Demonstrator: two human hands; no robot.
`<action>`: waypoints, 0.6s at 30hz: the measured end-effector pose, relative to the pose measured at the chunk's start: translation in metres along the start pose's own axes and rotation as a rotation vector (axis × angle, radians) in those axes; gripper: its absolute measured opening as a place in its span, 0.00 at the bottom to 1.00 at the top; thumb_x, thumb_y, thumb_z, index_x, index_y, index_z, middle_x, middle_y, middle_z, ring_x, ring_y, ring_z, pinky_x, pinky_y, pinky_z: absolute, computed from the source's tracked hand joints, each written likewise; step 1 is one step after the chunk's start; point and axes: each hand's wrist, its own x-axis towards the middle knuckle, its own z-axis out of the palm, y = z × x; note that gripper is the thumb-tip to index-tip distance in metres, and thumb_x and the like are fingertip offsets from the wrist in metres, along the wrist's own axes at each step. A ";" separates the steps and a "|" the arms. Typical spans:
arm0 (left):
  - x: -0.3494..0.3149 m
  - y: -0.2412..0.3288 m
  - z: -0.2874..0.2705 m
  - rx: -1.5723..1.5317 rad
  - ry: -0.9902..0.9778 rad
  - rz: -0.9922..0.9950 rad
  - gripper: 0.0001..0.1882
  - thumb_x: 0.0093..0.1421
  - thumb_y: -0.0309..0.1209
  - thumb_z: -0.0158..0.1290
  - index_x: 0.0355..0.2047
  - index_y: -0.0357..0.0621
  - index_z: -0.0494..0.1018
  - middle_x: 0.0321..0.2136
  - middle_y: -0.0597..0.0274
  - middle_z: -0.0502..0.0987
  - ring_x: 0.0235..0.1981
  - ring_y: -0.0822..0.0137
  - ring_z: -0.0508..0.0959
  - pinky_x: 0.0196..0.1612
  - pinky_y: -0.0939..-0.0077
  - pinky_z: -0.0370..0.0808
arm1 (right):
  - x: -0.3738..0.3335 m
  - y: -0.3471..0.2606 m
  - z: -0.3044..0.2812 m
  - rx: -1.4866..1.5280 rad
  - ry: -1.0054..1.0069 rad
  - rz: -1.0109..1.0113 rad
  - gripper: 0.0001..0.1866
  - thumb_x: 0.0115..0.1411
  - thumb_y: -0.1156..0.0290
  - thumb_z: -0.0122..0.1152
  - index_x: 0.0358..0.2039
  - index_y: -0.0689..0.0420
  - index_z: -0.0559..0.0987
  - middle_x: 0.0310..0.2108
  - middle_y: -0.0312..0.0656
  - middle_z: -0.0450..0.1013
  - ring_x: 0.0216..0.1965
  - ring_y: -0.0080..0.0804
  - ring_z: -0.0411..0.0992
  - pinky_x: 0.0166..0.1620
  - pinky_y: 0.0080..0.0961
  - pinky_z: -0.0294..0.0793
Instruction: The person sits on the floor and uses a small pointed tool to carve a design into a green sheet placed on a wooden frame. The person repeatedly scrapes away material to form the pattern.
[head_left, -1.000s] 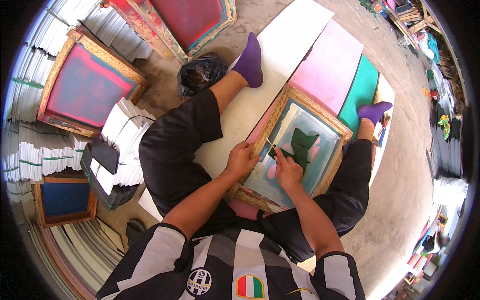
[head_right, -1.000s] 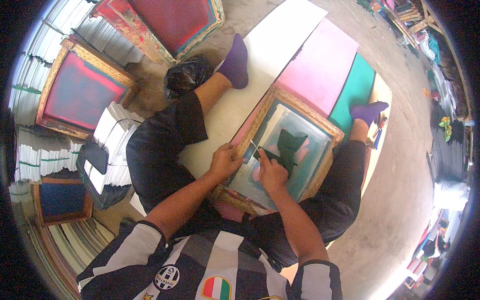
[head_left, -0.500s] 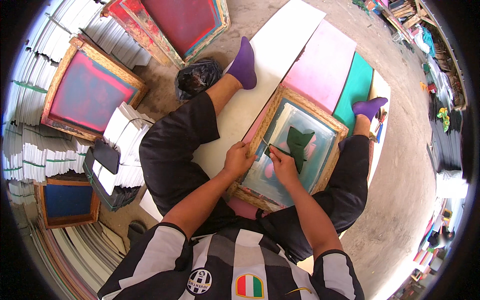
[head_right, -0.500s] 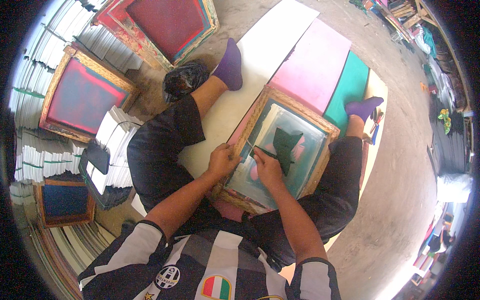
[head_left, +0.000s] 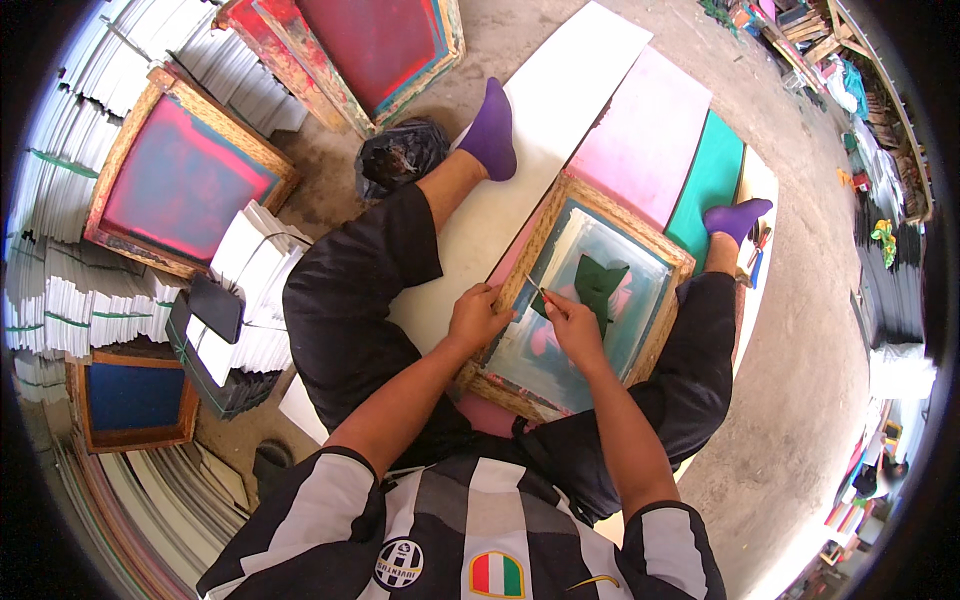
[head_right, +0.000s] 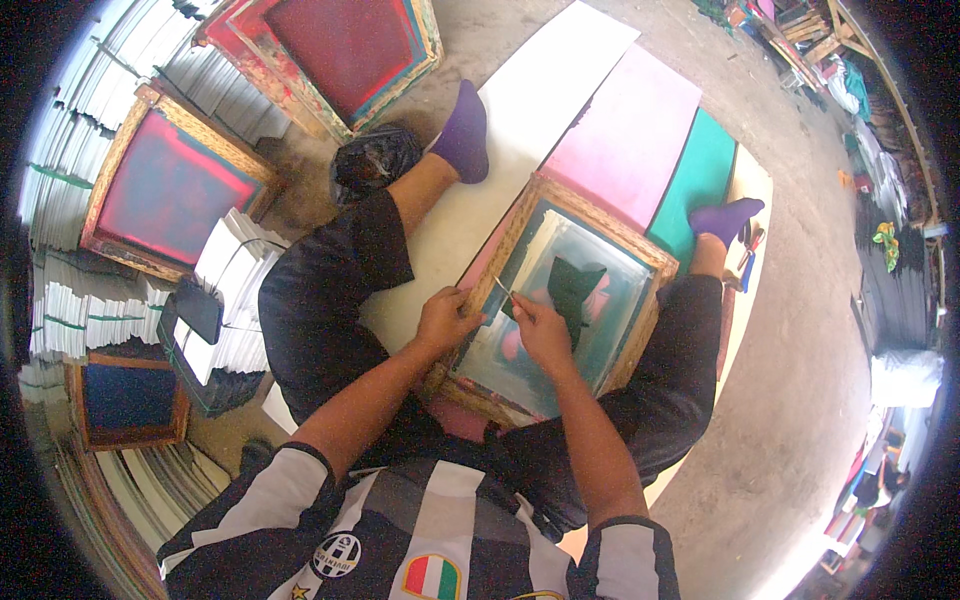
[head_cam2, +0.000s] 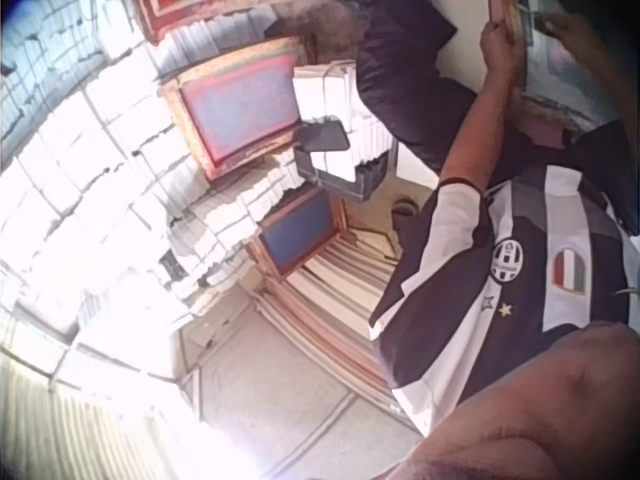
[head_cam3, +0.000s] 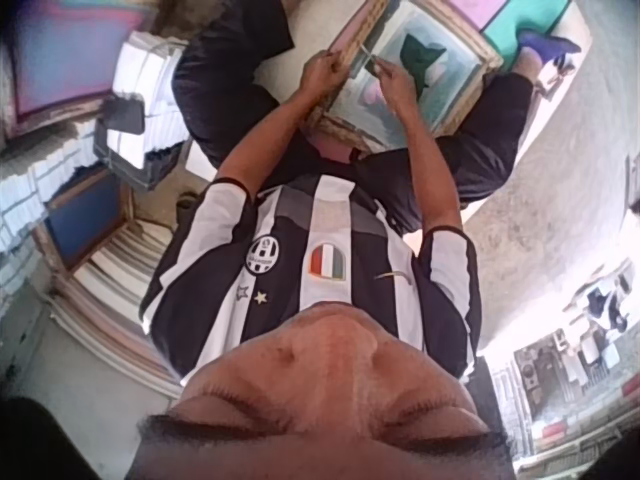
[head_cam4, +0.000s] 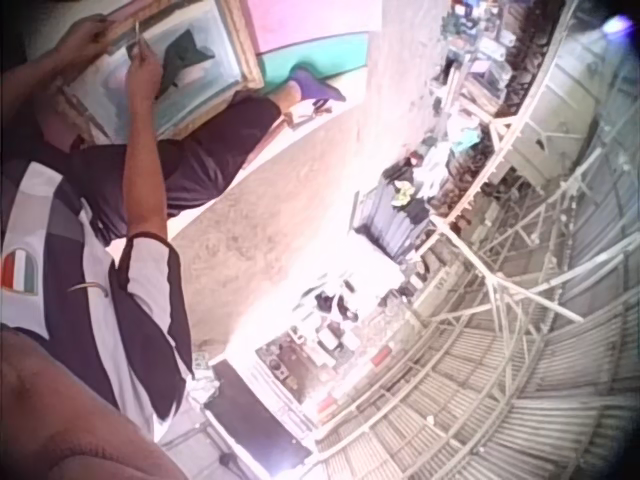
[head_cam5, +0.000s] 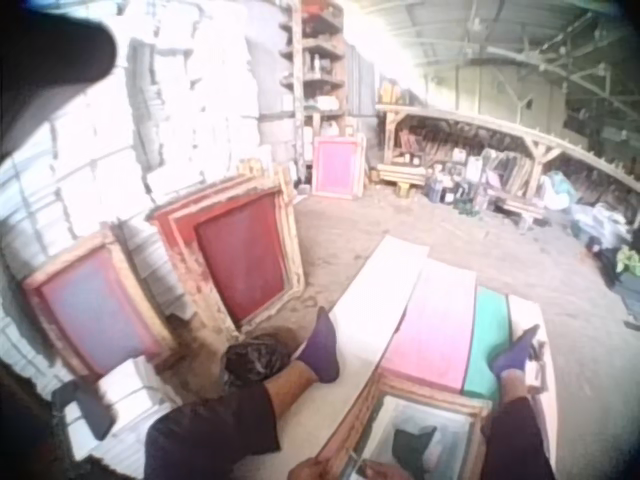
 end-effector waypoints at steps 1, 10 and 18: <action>-0.001 0.001 -0.001 -0.014 0.008 -0.003 0.32 0.48 0.42 0.72 0.51 0.35 0.80 0.40 0.44 0.81 0.41 0.48 0.82 0.46 0.60 0.79 | -0.005 0.005 0.003 -0.177 0.104 -0.179 0.19 0.69 0.55 0.57 0.58 0.37 0.81 0.35 0.52 0.82 0.36 0.57 0.81 0.38 0.49 0.79; -0.003 0.000 0.004 -0.045 0.062 -0.024 0.30 0.49 0.41 0.71 0.48 0.35 0.81 0.37 0.44 0.82 0.38 0.48 0.83 0.44 0.60 0.79 | -0.024 -0.015 0.006 -0.536 0.076 -0.100 0.19 0.70 0.55 0.53 0.60 0.33 0.77 0.29 0.53 0.80 0.32 0.58 0.80 0.36 0.55 0.79; -0.004 -0.005 0.008 -0.032 0.076 0.003 0.30 0.49 0.41 0.71 0.49 0.37 0.81 0.35 0.46 0.81 0.37 0.49 0.82 0.44 0.60 0.79 | -0.032 -0.050 0.017 -0.914 -0.015 0.004 0.25 0.70 0.59 0.50 0.67 0.38 0.71 0.34 0.51 0.80 0.31 0.54 0.82 0.32 0.54 0.81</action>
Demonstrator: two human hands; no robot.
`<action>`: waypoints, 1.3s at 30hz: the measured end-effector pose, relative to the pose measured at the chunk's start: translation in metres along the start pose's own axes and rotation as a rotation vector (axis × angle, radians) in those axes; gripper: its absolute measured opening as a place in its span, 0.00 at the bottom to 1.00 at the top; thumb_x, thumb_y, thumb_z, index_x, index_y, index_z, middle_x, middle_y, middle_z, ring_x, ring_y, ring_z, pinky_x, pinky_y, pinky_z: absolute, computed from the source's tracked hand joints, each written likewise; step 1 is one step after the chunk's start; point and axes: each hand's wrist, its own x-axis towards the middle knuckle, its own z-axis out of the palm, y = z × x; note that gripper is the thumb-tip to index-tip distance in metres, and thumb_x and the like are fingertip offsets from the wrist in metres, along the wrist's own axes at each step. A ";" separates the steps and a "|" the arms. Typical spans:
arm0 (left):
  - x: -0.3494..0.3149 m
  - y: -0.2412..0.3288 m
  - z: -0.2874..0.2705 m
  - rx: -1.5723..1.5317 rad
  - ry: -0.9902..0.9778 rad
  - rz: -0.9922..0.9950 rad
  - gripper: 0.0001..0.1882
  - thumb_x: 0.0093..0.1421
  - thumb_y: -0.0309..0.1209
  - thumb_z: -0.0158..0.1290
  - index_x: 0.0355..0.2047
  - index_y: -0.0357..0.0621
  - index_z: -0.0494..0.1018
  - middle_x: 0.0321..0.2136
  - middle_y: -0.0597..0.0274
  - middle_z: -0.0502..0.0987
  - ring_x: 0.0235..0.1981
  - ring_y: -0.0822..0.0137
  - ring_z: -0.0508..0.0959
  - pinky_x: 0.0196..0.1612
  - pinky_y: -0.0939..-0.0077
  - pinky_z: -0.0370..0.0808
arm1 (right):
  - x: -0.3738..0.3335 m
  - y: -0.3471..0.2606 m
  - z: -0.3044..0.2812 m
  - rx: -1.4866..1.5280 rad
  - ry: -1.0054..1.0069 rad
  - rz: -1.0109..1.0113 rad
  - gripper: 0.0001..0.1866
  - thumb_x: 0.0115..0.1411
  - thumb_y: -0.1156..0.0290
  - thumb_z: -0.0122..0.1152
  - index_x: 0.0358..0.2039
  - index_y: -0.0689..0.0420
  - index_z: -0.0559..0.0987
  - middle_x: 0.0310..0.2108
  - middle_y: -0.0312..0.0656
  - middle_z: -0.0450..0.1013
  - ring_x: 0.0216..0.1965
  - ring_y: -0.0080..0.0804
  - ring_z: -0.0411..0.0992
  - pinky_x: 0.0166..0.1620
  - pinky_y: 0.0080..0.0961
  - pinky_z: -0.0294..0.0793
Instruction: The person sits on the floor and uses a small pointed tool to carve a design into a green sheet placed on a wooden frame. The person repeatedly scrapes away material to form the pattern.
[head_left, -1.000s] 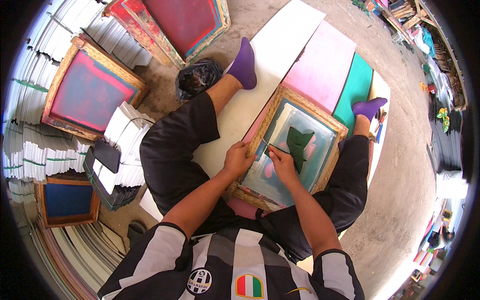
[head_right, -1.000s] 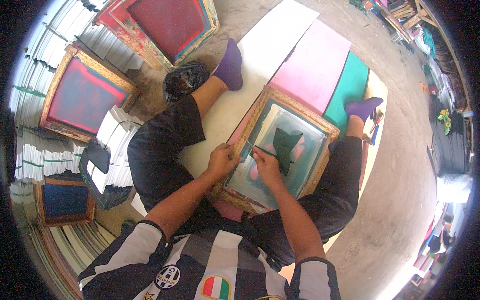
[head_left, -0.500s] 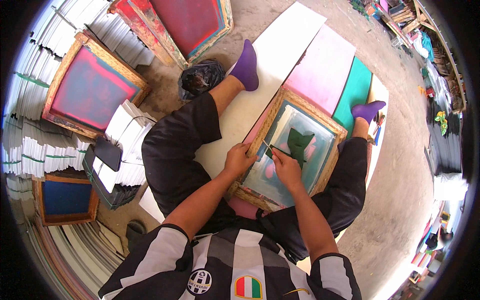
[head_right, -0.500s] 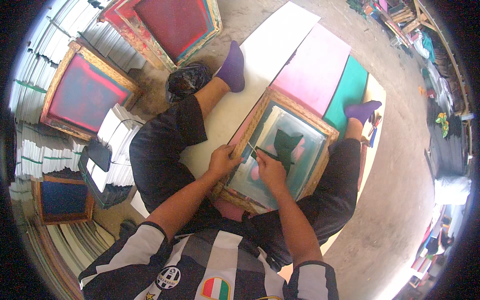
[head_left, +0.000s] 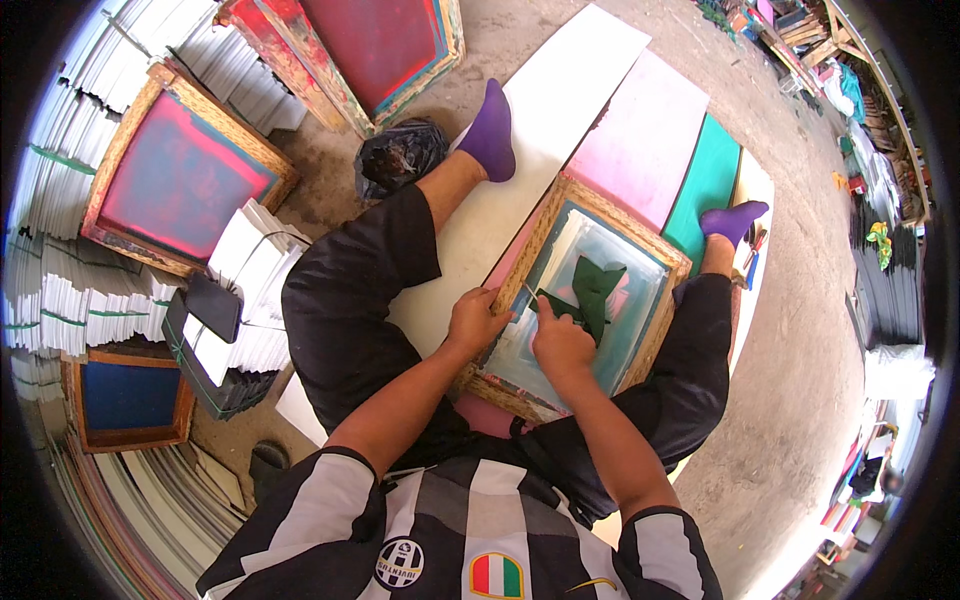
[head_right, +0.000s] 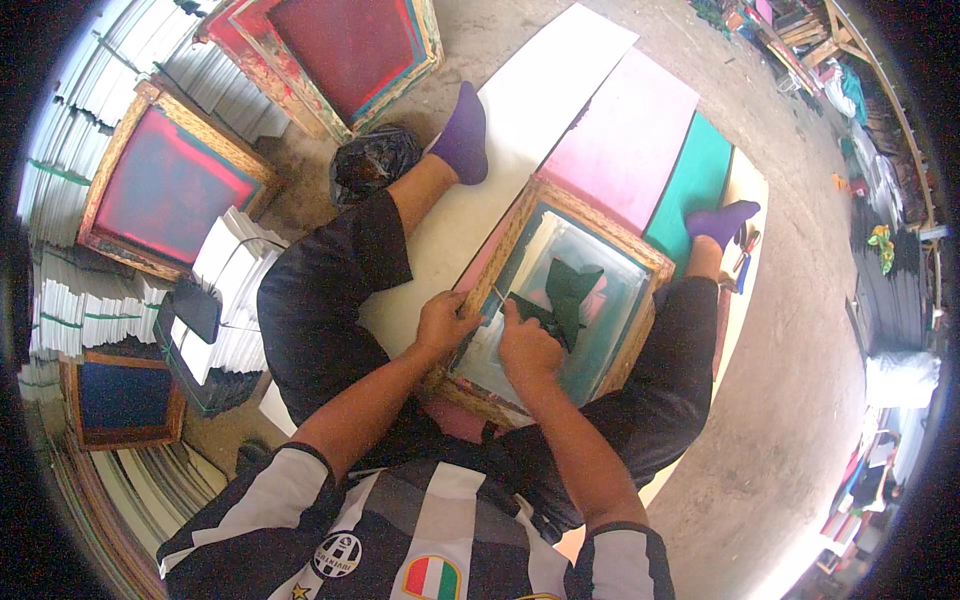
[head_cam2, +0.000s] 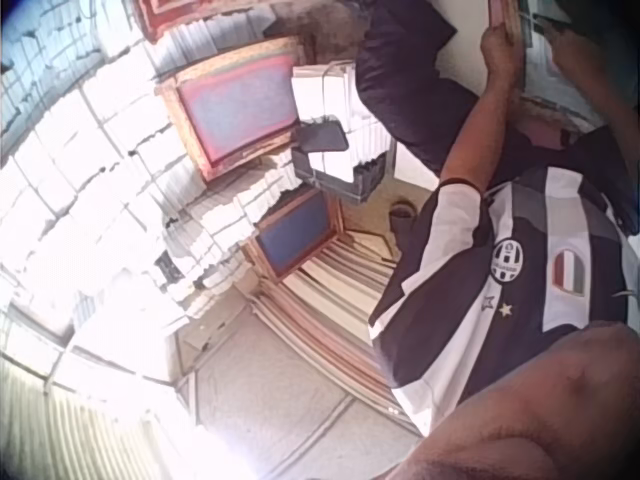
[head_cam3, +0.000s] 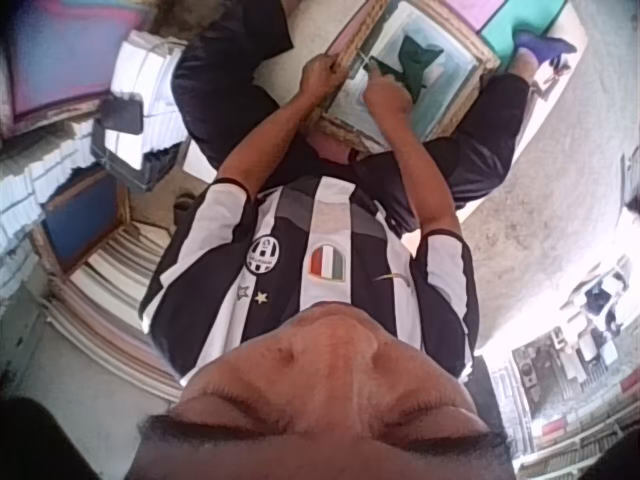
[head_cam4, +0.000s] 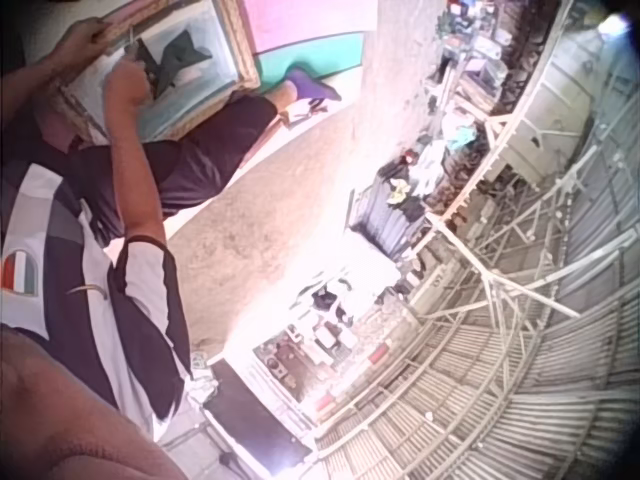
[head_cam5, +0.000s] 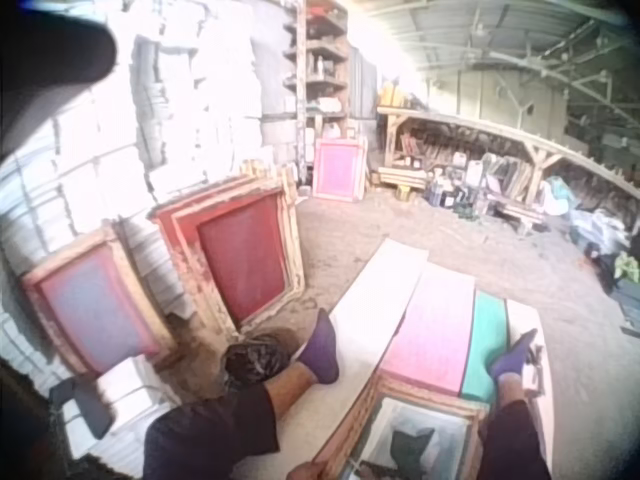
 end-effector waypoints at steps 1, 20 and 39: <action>0.000 -0.002 0.002 0.000 0.011 0.014 0.30 0.49 0.41 0.71 0.49 0.37 0.81 0.35 0.46 0.81 0.37 0.49 0.82 0.44 0.60 0.79 | -0.001 -0.004 0.000 -0.040 -0.015 0.007 0.25 0.70 0.59 0.49 0.67 0.39 0.70 0.35 0.51 0.80 0.31 0.53 0.82 0.32 0.54 0.81; 0.001 0.002 0.000 0.062 0.024 0.053 0.30 0.49 0.41 0.71 0.49 0.34 0.81 0.32 0.47 0.80 0.35 0.48 0.81 0.41 0.57 0.78 | 0.031 0.042 0.066 1.000 0.136 -0.132 0.18 0.70 0.55 0.54 0.56 0.43 0.82 0.34 0.57 0.81 0.35 0.58 0.81 0.38 0.53 0.79; 0.001 -0.001 -0.002 0.060 -0.015 0.028 0.31 0.48 0.43 0.71 0.49 0.37 0.82 0.31 0.47 0.79 0.36 0.48 0.81 0.41 0.58 0.78 | 0.020 0.043 0.027 0.776 0.101 -0.059 0.19 0.68 0.55 0.59 0.57 0.42 0.81 0.39 0.51 0.82 0.39 0.56 0.81 0.43 0.46 0.80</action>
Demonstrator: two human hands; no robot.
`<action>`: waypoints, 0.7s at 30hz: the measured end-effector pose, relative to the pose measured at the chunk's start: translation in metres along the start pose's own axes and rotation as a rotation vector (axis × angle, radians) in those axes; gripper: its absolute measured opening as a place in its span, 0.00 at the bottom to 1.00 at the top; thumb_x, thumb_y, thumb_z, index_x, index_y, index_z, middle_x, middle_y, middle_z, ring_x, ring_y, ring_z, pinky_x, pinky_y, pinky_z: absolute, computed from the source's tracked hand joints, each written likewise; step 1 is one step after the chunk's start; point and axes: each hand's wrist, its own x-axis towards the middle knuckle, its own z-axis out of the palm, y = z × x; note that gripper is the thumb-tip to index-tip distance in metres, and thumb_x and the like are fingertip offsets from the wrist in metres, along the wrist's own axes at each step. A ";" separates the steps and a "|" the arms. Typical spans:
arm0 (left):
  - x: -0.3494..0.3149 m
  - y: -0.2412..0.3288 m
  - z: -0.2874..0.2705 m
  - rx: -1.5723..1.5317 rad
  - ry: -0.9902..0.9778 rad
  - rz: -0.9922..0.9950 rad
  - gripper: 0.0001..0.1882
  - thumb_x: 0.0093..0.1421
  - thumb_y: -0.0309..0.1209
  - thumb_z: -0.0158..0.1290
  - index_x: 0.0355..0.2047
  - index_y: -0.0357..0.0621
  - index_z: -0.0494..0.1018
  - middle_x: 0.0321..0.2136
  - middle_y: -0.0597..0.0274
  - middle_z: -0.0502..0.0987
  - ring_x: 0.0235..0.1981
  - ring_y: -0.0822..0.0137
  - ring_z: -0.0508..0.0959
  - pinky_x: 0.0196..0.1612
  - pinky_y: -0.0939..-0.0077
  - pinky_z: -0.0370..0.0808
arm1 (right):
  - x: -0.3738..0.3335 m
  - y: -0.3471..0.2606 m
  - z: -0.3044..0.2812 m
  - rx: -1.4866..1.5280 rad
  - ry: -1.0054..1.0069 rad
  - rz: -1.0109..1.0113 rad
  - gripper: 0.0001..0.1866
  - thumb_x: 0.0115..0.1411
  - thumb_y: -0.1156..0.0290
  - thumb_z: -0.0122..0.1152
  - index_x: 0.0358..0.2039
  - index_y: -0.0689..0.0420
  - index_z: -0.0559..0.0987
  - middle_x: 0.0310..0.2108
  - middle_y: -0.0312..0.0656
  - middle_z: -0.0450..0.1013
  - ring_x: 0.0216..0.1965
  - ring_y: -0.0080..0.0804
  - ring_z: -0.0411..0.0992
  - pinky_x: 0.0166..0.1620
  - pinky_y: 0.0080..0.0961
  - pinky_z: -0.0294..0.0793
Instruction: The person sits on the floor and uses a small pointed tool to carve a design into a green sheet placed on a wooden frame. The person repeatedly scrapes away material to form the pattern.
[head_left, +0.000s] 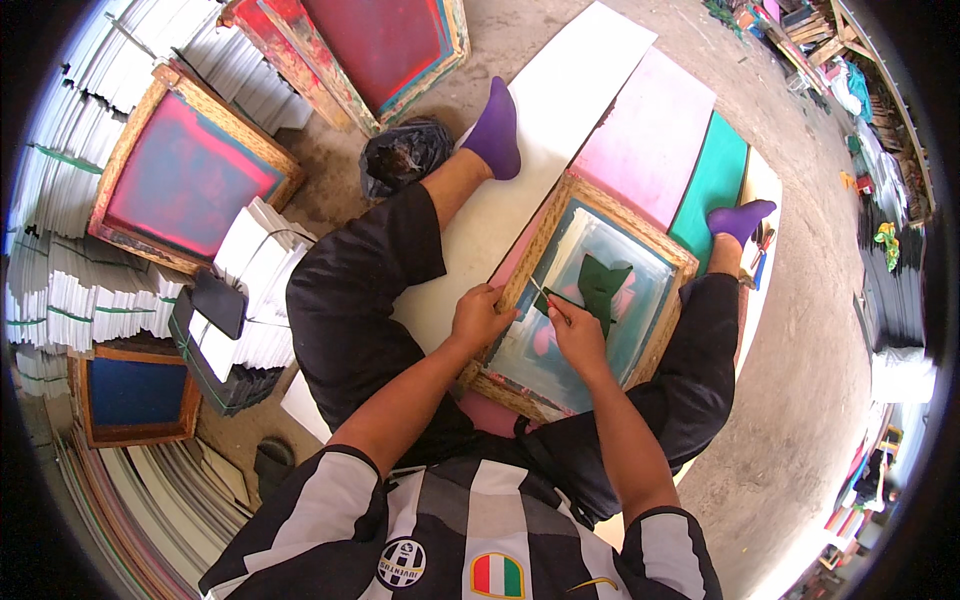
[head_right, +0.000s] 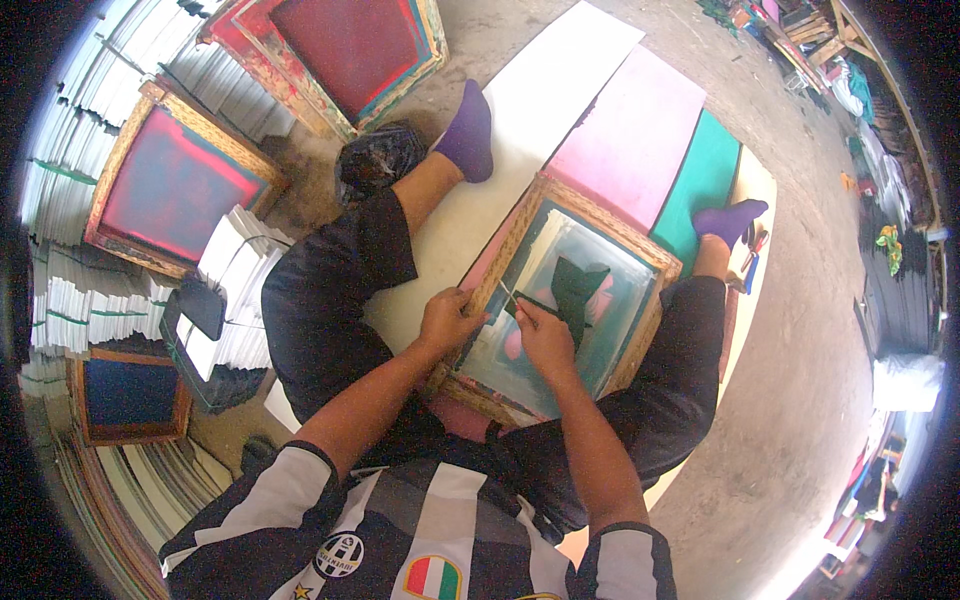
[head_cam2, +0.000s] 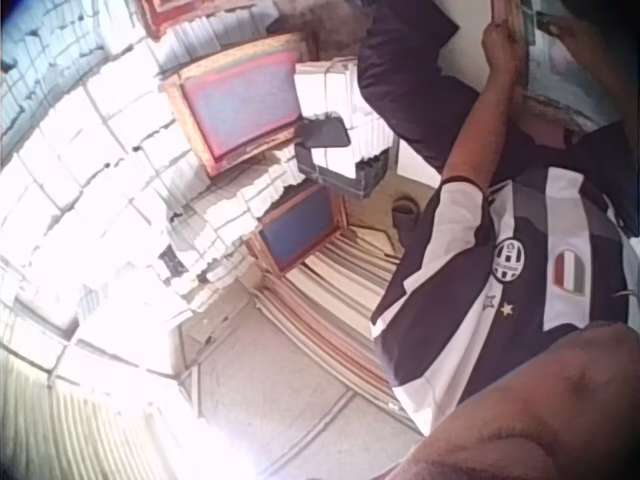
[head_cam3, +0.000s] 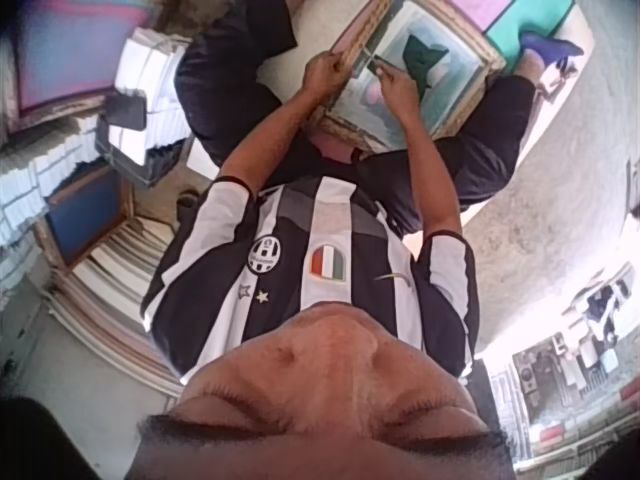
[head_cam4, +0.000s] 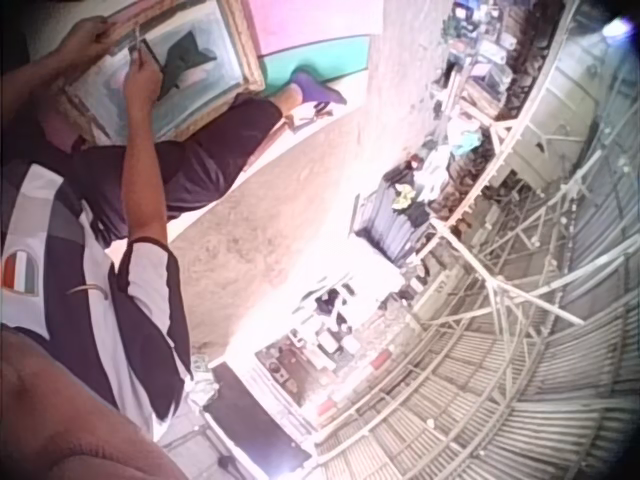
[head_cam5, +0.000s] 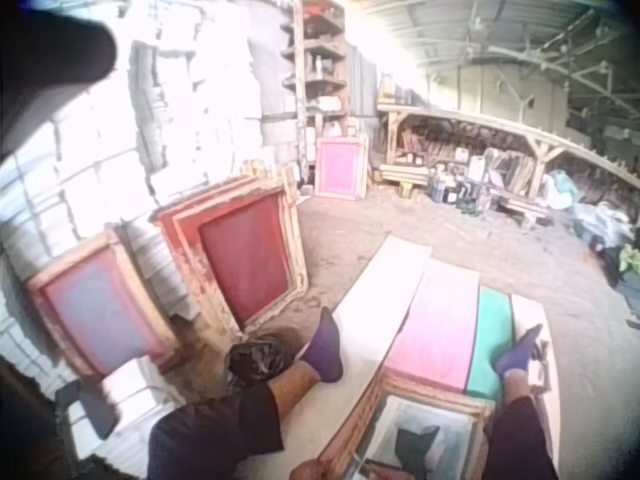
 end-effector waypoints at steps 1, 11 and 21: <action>-0.001 -0.002 0.002 -0.012 0.029 0.017 0.32 0.48 0.45 0.71 0.49 0.36 0.82 0.30 0.46 0.79 0.34 0.47 0.81 0.40 0.57 0.77 | -0.003 -0.006 -0.001 -0.041 0.011 0.019 0.19 0.68 0.54 0.58 0.57 0.41 0.81 0.40 0.51 0.82 0.40 0.57 0.81 0.44 0.46 0.80; 0.001 0.001 0.000 -0.009 0.003 0.005 0.32 0.49 0.45 0.71 0.49 0.35 0.82 0.29 0.47 0.78 0.33 0.48 0.80 0.40 0.57 0.77 | -0.006 -0.007 -0.001 -0.450 0.038 -0.109 0.18 0.69 0.54 0.54 0.58 0.32 0.78 0.26 0.50 0.79 0.29 0.56 0.80 0.32 0.54 0.78; 0.000 -0.001 0.006 -0.002 0.048 0.034 0.29 0.47 0.40 0.71 0.47 0.35 0.82 0.32 0.46 0.80 0.36 0.47 0.81 0.42 0.57 0.78 | 0.001 -0.031 -0.002 -0.642 -0.117 -0.088 0.22 0.69 0.58 0.53 0.63 0.42 0.74 0.26 0.54 0.79 0.30 0.60 0.80 0.32 0.57 0.79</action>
